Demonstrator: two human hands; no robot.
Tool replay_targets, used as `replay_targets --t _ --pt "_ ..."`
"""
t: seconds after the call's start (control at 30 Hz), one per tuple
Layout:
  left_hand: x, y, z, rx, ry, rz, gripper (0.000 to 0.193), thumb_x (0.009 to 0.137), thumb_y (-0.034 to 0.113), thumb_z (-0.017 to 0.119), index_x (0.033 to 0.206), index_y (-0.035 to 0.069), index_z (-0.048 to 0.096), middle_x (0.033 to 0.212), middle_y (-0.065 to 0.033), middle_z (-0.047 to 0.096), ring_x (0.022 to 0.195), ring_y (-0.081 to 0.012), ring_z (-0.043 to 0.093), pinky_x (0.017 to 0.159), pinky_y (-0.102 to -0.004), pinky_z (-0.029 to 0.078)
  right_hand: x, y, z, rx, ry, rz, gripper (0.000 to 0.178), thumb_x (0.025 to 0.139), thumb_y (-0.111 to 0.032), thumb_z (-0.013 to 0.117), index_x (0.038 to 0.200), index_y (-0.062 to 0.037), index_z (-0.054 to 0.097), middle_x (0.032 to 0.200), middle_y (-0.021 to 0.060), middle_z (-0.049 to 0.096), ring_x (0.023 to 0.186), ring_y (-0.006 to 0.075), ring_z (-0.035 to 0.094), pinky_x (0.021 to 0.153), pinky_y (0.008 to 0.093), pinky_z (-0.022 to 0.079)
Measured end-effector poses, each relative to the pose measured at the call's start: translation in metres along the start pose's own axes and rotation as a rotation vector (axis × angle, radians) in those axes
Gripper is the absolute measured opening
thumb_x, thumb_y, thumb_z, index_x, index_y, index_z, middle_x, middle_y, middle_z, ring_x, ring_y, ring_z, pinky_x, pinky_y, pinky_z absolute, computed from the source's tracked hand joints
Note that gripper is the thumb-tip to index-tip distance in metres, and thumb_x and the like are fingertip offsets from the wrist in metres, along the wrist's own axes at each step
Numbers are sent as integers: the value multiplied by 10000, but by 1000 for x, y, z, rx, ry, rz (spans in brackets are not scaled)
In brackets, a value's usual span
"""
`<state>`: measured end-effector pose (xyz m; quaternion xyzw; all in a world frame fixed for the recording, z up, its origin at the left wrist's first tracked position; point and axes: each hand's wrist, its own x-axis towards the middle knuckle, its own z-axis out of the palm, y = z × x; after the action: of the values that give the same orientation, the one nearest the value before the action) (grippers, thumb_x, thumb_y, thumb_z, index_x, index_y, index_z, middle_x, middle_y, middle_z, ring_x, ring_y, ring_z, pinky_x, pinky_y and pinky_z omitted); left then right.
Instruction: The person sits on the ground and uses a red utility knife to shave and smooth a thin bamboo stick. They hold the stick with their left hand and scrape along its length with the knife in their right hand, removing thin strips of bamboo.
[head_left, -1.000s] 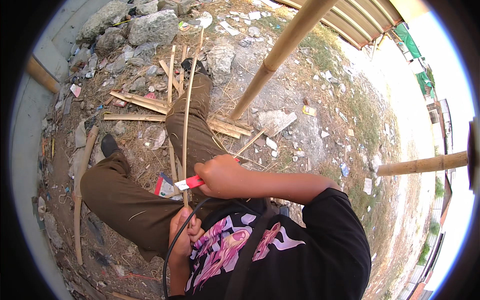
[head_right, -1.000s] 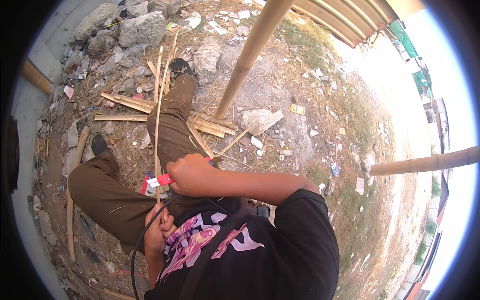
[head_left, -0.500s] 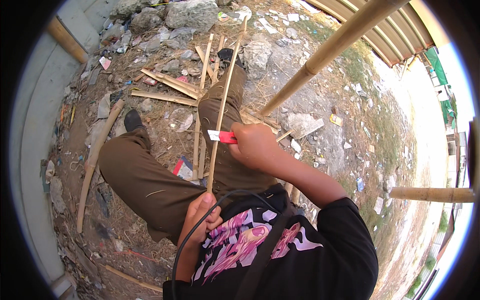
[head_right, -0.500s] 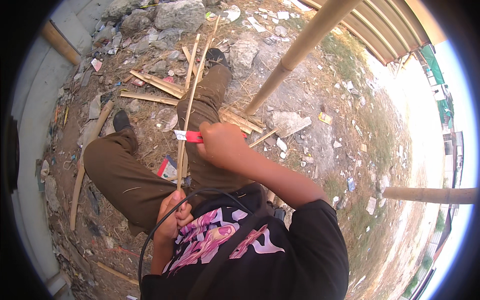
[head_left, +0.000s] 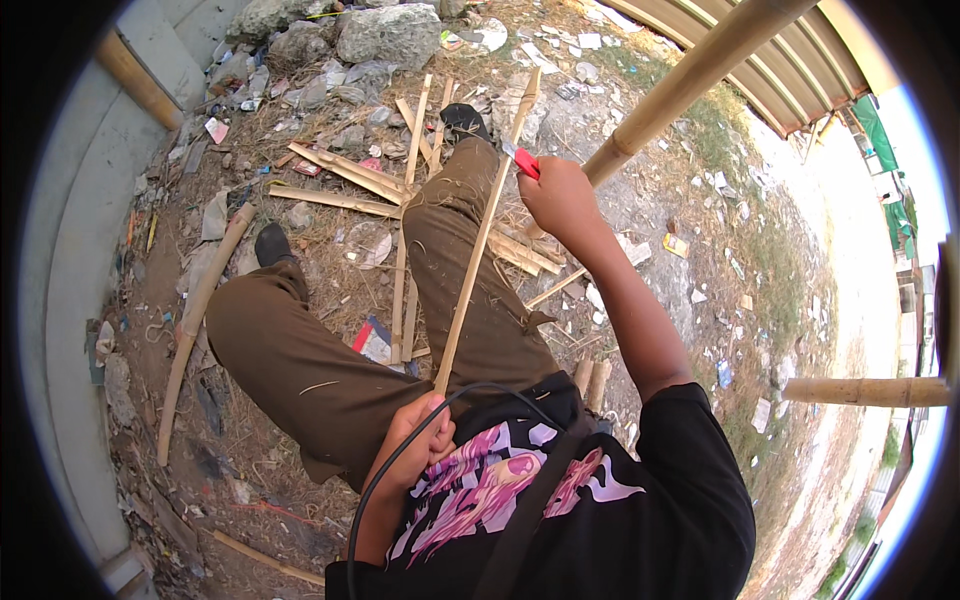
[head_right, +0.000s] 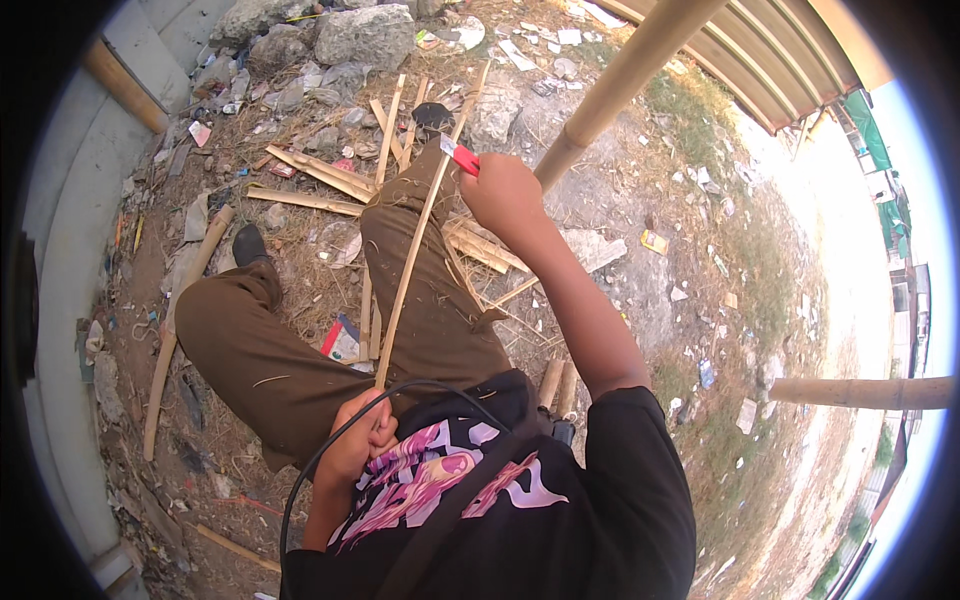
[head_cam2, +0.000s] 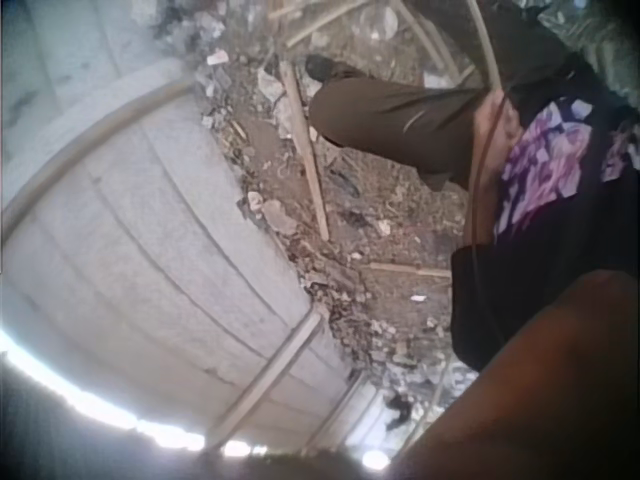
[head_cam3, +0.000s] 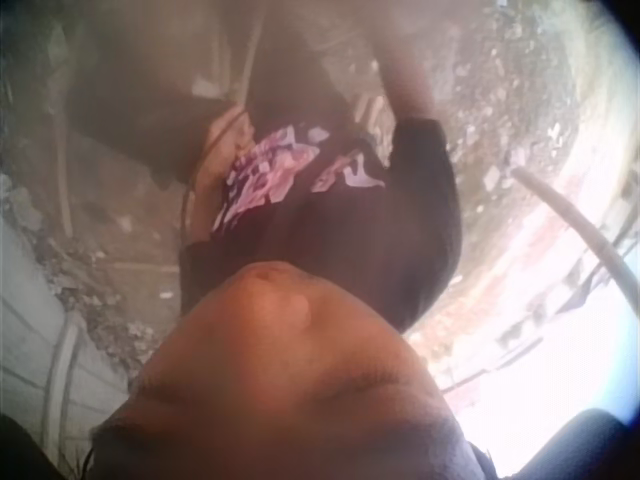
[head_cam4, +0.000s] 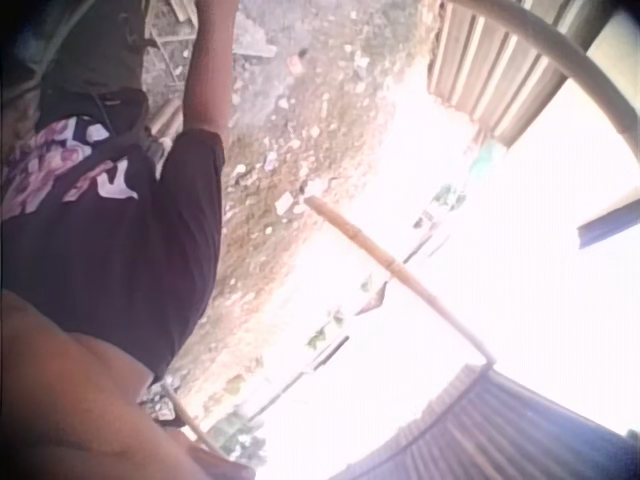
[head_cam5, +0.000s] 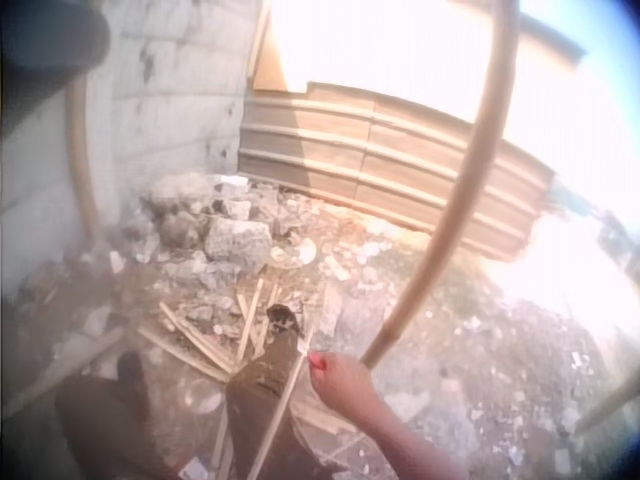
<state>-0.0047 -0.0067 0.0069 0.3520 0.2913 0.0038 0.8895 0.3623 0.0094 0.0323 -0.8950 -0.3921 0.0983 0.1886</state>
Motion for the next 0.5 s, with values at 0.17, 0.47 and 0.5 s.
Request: replay_targets --t 0.17,0.47,0.5 --pt "1 -1 -2 -58 14 21 382 1138 366 431 857 108 449 575 51 292 471 -33 212 427 -231 190 -59 -15 18 31 -73 -297 233 838 -226 621 799 -4 677 718 236 674 743 438 698 732 527 564" --pt "-1 3 -3 -134 -44 -24 402 1136 402 426 863 107 445 596 57 293 481 -32 210 432 -235 187 -68 -20 23 -29 -79 -409 231 793 -242 645 774 -13 677 674 224 664 685 432 692 674 513 570" --pt "-2 4 -4 -155 -49 -16 404 1134 408 431 865 107 445 610 57 300 491 -31 216 441 -234 189 -55 -18 28 -20 -54 -406 241 796 -246 642 782 -9 686 679 225 666 688 430 693 676 516 569"
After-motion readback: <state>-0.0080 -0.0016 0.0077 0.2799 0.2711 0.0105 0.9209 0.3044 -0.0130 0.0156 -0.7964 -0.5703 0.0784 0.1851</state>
